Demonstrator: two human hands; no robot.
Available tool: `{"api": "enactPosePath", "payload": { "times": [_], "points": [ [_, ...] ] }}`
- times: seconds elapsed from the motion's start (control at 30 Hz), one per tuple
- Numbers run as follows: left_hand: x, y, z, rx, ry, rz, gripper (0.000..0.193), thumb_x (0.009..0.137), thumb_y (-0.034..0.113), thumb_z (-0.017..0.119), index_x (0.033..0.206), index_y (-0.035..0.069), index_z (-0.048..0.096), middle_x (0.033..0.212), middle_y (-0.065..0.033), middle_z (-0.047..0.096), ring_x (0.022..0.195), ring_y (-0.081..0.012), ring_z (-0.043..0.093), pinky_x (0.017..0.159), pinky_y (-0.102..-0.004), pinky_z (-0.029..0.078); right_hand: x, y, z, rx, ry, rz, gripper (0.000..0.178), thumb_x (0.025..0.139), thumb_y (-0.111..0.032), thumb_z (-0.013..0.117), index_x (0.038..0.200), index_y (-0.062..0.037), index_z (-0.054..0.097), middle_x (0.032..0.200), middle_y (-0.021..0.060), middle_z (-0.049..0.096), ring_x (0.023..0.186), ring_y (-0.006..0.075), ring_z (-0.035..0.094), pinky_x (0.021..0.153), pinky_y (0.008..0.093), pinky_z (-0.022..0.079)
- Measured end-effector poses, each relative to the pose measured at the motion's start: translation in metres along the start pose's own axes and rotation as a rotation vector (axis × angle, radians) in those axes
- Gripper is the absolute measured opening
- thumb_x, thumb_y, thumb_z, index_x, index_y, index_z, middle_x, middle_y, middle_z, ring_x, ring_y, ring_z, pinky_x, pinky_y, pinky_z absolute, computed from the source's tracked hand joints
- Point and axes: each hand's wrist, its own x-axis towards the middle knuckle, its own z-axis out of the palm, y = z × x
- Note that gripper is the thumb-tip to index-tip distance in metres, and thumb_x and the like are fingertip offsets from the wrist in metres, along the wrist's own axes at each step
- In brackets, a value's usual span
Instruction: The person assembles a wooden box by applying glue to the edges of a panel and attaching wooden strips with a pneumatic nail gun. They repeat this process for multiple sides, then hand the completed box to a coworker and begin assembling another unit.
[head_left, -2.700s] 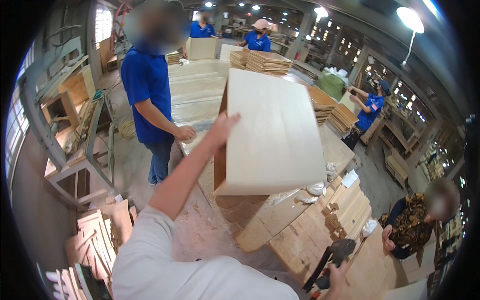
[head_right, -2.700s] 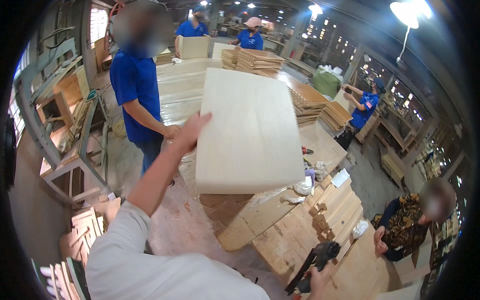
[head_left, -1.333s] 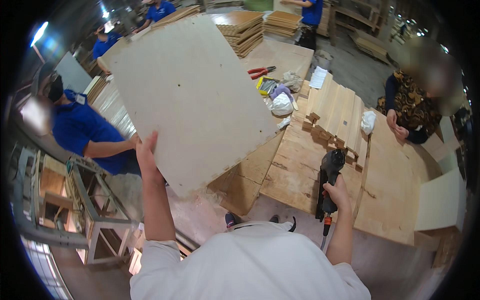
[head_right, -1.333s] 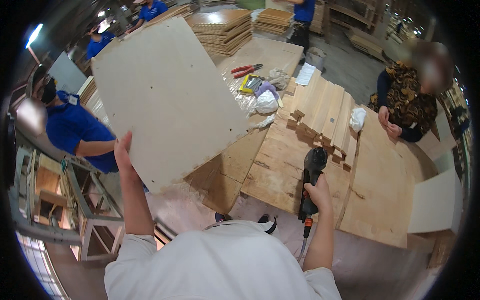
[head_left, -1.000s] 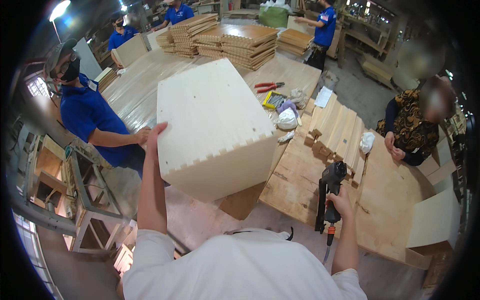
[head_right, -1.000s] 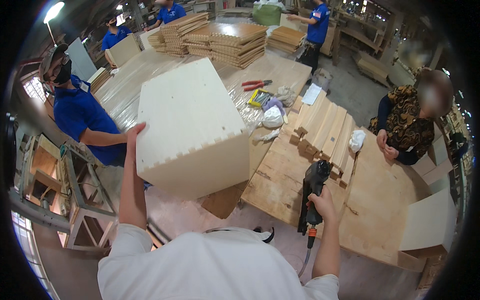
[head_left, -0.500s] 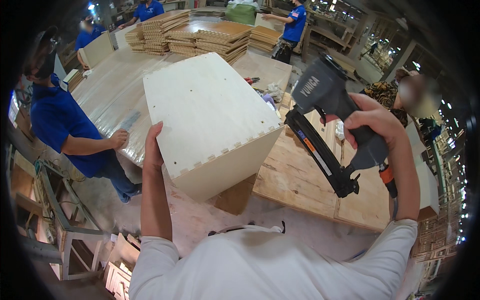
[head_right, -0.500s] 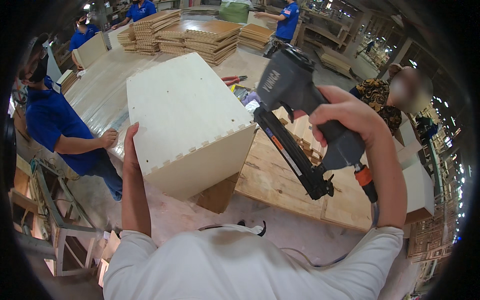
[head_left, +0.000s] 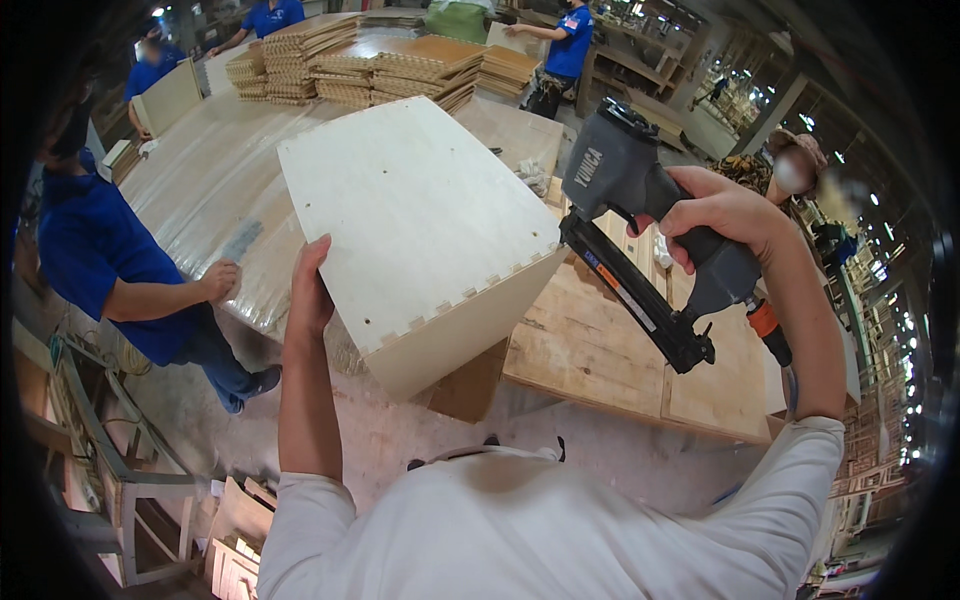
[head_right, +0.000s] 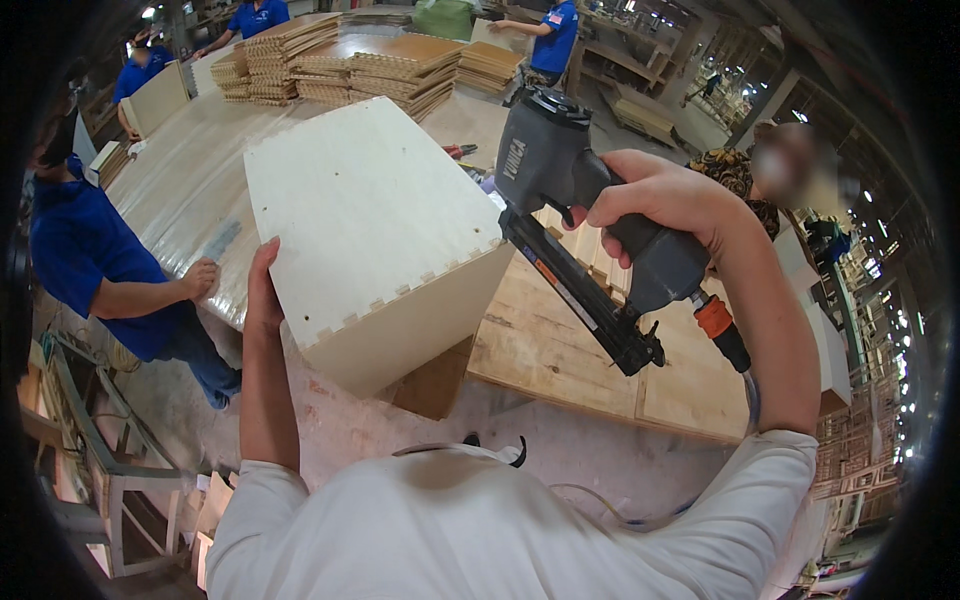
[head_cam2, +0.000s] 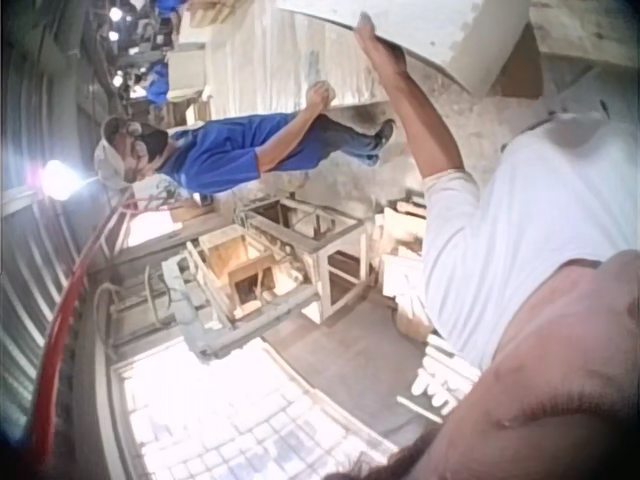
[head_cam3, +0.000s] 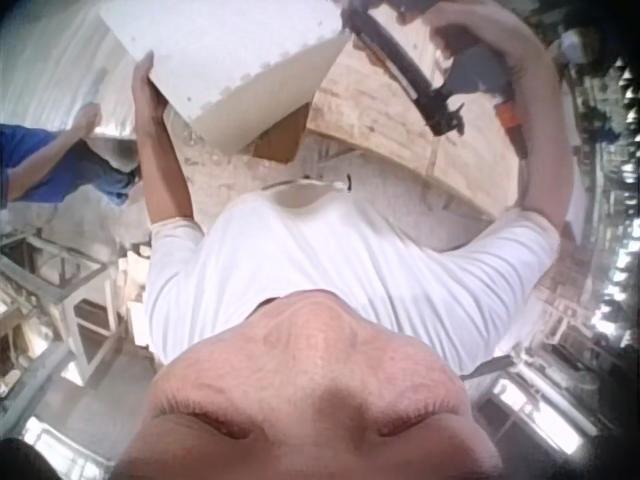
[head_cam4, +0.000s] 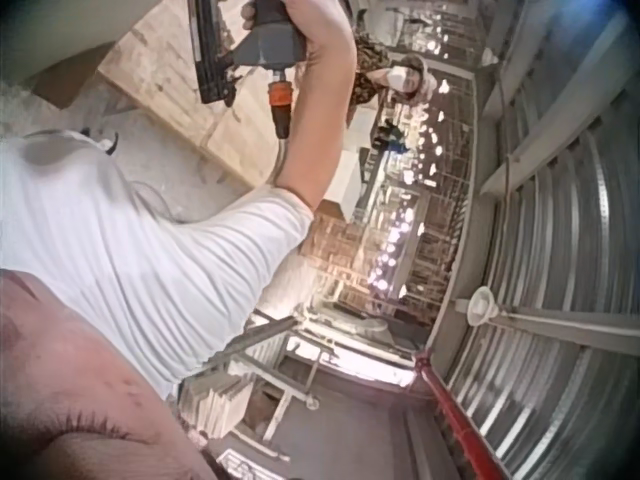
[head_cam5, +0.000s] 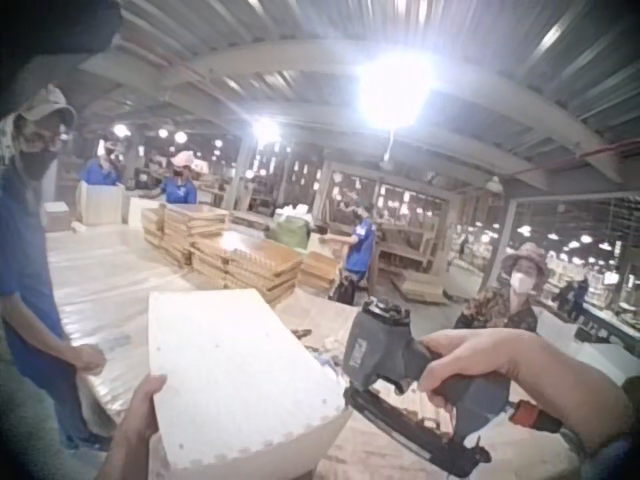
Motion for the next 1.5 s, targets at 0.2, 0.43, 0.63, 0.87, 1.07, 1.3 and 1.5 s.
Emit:
{"api": "enactPosePath", "payload": {
  "times": [0.2,0.43,0.63,0.87,1.07,1.3,1.5],
  "points": [
    [0.005,-0.004,0.002,-0.049,-0.010,-0.020,0.039,0.085,0.031,0.058,0.111,0.003,0.055,0.107,-0.0076,0.059,0.099,-0.0188,0.056,0.087,-0.0330,0.044,0.000,-0.003,0.006,-0.049,0.008,-0.007,0.035,0.069,-0.003,0.058,0.102,0.0065,0.053,0.088,0.0114,0.062,0.051,0.0126,0.058,0.043,0.0270,0.052],
    [0.008,-0.009,-0.009,-0.053,0.021,-0.012,0.038,0.083,0.031,0.061,0.109,0.004,0.055,0.107,-0.0081,0.059,0.101,-0.0191,0.055,0.089,-0.0342,0.044,-0.006,-0.002,0.002,-0.007,0.028,-0.035,0.038,0.068,-0.004,0.059,0.105,0.0069,0.052,0.090,0.0127,0.063,0.051,0.0127,0.058,0.043,0.0267,0.052],
    [0.004,-0.007,-0.001,-0.042,0.019,0.001,0.039,0.084,0.032,0.059,0.110,0.003,0.056,0.104,-0.0072,0.060,0.098,-0.0189,0.056,0.087,-0.0327,0.044,-0.006,-0.001,0.004,-0.046,0.052,-0.020,0.038,0.069,-0.005,0.059,0.104,0.0070,0.053,0.086,0.0113,0.063,0.051,0.0117,0.058,0.043,0.0258,0.052],
    [-0.001,-0.002,0.006,-0.032,-0.010,0.011,0.040,0.084,0.033,0.059,0.110,0.002,0.056,0.104,-0.0079,0.060,0.097,-0.0188,0.057,0.086,-0.0324,0.045,0.001,0.003,0.001,-0.071,-0.017,-0.034,0.036,0.070,-0.005,0.059,0.103,0.0070,0.053,0.090,0.0124,0.062,0.051,0.0122,0.058,0.044,0.0264,0.052],
    [0.000,-0.001,0.009,-0.043,0.016,0.006,0.039,0.085,0.032,0.057,0.110,0.002,0.056,0.103,-0.0075,0.061,0.096,-0.0189,0.057,0.085,-0.0319,0.045,-0.009,-0.008,0.009,-0.038,-0.108,-0.068,0.030,0.072,-0.006,0.061,0.098,0.0059,0.053,0.082,0.0090,0.057,0.055,0.0116,0.057,0.049,0.0270,0.052],
    [0.000,0.000,0.006,-0.038,0.000,0.007,0.037,0.085,0.031,0.057,0.108,0.003,0.057,0.102,-0.0070,0.061,0.096,-0.0182,0.057,0.086,-0.0316,0.045,-0.009,-0.014,0.036,0.010,-0.194,-0.071,0.028,0.071,-0.005,0.061,0.095,0.0055,0.053,0.074,0.0081,0.056,0.052,0.0122,0.056,0.045,0.0270,0.048],
    [0.000,0.002,0.029,0.008,0.021,0.023,0.039,0.085,0.039,0.055,0.103,0.005,0.059,0.087,-0.0051,0.062,0.078,-0.0162,0.061,0.068,-0.0289,0.050,-0.003,-0.018,0.032,0.001,-0.184,-0.024,0.036,0.068,-0.001,0.061,0.102,0.0061,0.051,0.084,0.0112,0.059,0.051,0.0139,0.058,0.044,0.0275,0.049]
  ]
}}
